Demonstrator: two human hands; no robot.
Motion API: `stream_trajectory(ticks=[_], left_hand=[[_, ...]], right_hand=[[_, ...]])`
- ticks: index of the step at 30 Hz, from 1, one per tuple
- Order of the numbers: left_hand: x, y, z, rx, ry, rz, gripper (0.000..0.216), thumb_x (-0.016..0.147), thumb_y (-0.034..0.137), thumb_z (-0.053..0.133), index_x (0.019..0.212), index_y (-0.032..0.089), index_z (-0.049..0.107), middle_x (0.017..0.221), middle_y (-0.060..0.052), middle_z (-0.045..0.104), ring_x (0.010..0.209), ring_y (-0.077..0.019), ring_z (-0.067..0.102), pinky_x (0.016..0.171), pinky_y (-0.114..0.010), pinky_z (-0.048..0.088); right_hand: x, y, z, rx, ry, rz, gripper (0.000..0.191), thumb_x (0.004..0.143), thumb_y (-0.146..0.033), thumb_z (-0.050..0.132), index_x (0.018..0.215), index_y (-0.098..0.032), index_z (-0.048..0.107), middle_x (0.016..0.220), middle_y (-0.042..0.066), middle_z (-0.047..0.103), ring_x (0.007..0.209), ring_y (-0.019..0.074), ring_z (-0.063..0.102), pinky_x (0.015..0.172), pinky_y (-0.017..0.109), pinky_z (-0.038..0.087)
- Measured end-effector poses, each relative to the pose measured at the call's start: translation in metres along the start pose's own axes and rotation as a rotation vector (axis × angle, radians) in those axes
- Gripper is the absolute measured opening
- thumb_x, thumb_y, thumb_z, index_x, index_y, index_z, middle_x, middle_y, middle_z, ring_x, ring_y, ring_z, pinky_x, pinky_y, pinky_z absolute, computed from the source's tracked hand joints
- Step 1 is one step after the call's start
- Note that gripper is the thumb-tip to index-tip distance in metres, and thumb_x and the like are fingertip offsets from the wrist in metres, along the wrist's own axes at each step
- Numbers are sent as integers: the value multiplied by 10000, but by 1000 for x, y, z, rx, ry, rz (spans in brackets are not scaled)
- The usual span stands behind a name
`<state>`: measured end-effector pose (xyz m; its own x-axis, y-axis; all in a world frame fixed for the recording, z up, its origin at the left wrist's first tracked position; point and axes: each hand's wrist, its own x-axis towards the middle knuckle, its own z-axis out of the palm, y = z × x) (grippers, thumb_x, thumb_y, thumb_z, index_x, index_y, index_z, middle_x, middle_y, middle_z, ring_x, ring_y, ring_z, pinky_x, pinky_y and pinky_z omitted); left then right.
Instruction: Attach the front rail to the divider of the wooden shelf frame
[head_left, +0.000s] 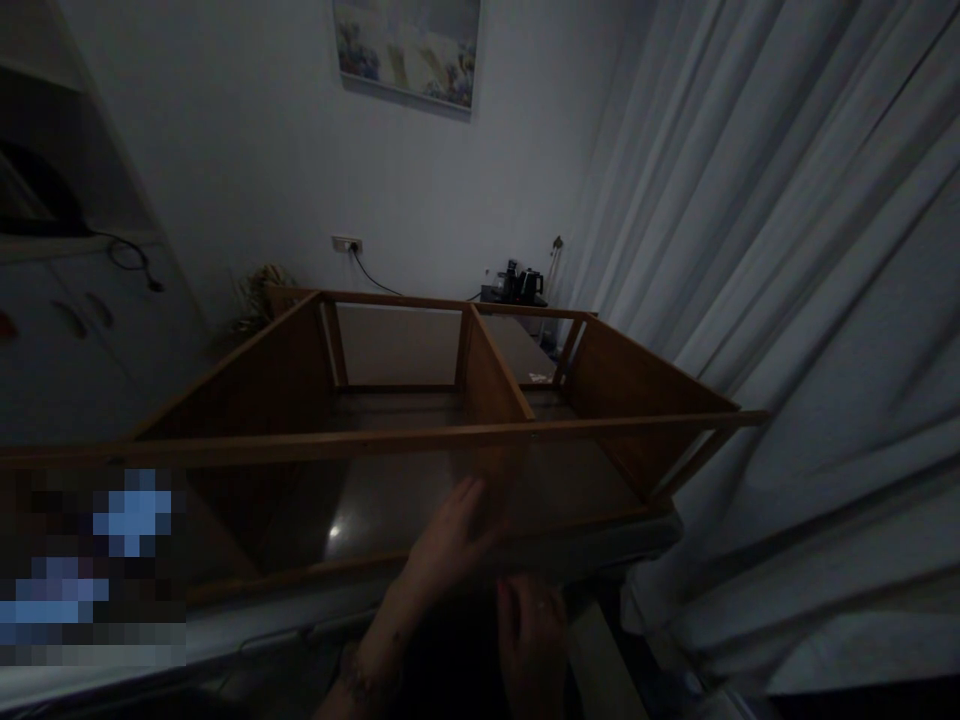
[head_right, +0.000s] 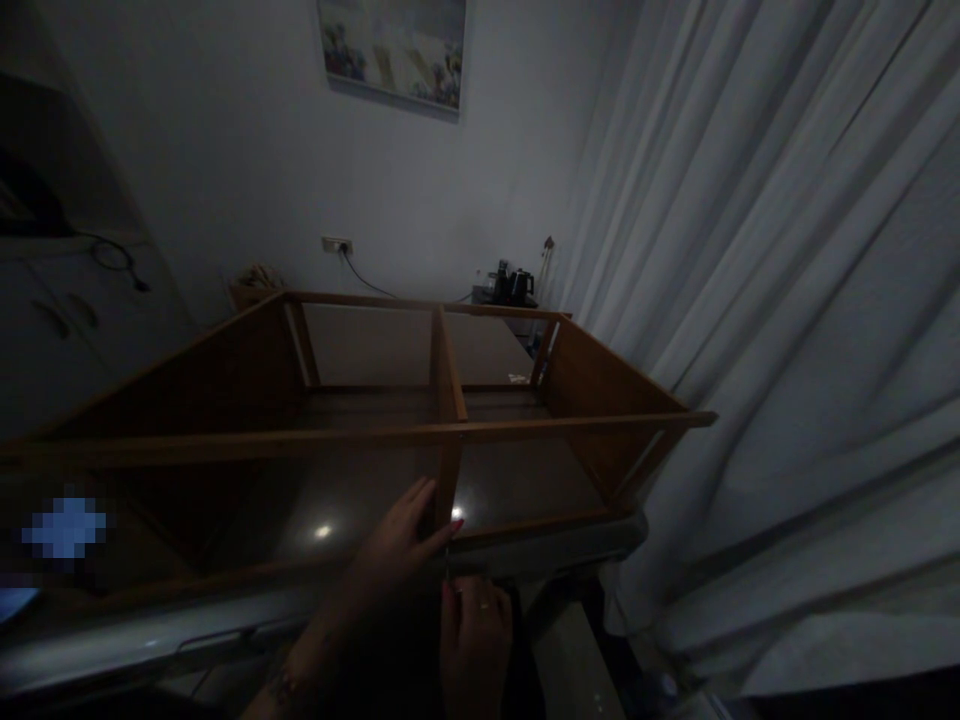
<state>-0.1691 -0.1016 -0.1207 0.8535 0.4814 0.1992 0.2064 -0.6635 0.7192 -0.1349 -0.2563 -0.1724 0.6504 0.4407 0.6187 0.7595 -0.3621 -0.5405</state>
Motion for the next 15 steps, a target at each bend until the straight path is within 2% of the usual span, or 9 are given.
stream_trajectory(ticks=[5, 7, 10, 15], left_hand=[[1, 2, -1, 9, -14, -4, 661, 817, 574, 479, 1340, 180, 387, 1427, -117, 383, 1311, -241, 357, 1076, -389, 316], [2, 2, -1, 12, -7, 11, 657, 818, 570, 482, 1335, 176, 390, 1416, -123, 397, 1303, -241, 369, 1070, -387, 325], [2, 2, -1, 17, -3, 17, 660, 821, 570, 477, 1340, 174, 383, 1422, -130, 387, 1313, -246, 352, 1077, -394, 313], [-1, 3, -3, 3, -10, -9, 678, 818, 585, 470, 1346, 171, 379, 1435, -132, 365, 1327, -247, 328, 1080, -398, 306]], right_hand=[[-4, 8, 5, 416, -37, 448, 289, 823, -473, 560, 755, -195, 595, 698, 5, 649, 639, 153, 599, 603, 229, 454], [-5, 9, 5, 487, -14, 521, 298, 784, -479, 605, 743, -185, 587, 673, -3, 638, 633, 151, 596, 598, 223, 464], [-6, 9, 6, 483, 47, 488, 261, 795, -437, 609, 756, -180, 589, 676, -3, 628, 646, 147, 598, 607, 223, 474], [-7, 9, 5, 344, 133, 327, 180, 809, -367, 620, 799, -189, 587, 735, 13, 627, 685, 157, 595, 638, 252, 482]])
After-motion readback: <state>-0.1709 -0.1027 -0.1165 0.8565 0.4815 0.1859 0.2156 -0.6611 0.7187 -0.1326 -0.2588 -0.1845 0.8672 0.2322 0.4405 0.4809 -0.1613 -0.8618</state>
